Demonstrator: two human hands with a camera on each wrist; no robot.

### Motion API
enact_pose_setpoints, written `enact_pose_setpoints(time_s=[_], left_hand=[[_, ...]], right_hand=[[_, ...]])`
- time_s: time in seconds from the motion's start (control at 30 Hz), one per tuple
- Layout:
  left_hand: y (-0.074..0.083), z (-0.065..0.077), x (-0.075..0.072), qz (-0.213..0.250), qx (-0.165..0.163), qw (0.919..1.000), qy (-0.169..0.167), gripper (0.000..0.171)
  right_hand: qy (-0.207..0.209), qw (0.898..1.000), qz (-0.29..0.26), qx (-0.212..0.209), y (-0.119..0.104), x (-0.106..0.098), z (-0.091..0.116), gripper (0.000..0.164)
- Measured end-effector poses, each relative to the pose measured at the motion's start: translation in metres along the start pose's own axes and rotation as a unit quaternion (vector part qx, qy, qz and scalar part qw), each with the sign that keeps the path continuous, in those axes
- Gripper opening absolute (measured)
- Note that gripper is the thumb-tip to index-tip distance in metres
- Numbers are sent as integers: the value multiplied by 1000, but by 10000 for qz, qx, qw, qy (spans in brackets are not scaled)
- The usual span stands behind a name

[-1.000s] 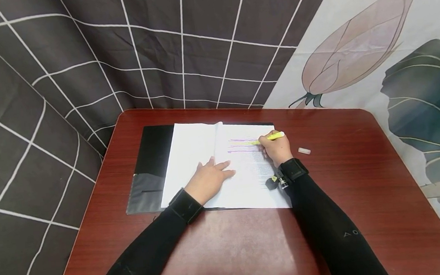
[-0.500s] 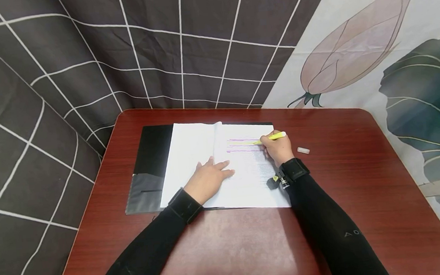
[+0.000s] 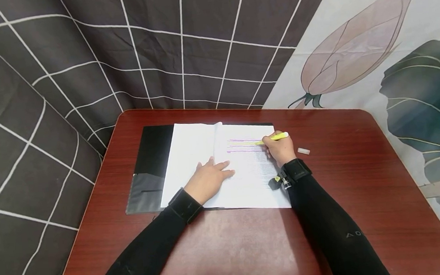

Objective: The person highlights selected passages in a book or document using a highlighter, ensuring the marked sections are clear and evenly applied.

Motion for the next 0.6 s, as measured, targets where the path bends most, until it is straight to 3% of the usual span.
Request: enact_pose_setpoints(time_s=[0.27, 0.6], left_hand=[[1, 1, -1, 22, -15, 10000, -21, 53], [7, 2, -13, 105, -74, 9999, -80, 53]], right_hand=[[41, 10000, -58, 27, 0, -2, 1, 11], [34, 9999, -91, 52, -1, -3, 0, 11]])
Point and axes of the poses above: each hand's wrist, its own z-axis away from the middle knuckle, its own x-axis out of the palm, y = z × x, the point moved 6 cm from there along -z, towards the middle knuckle, and after that the axes turned 15 degrees about y, right-handed, at the moved point
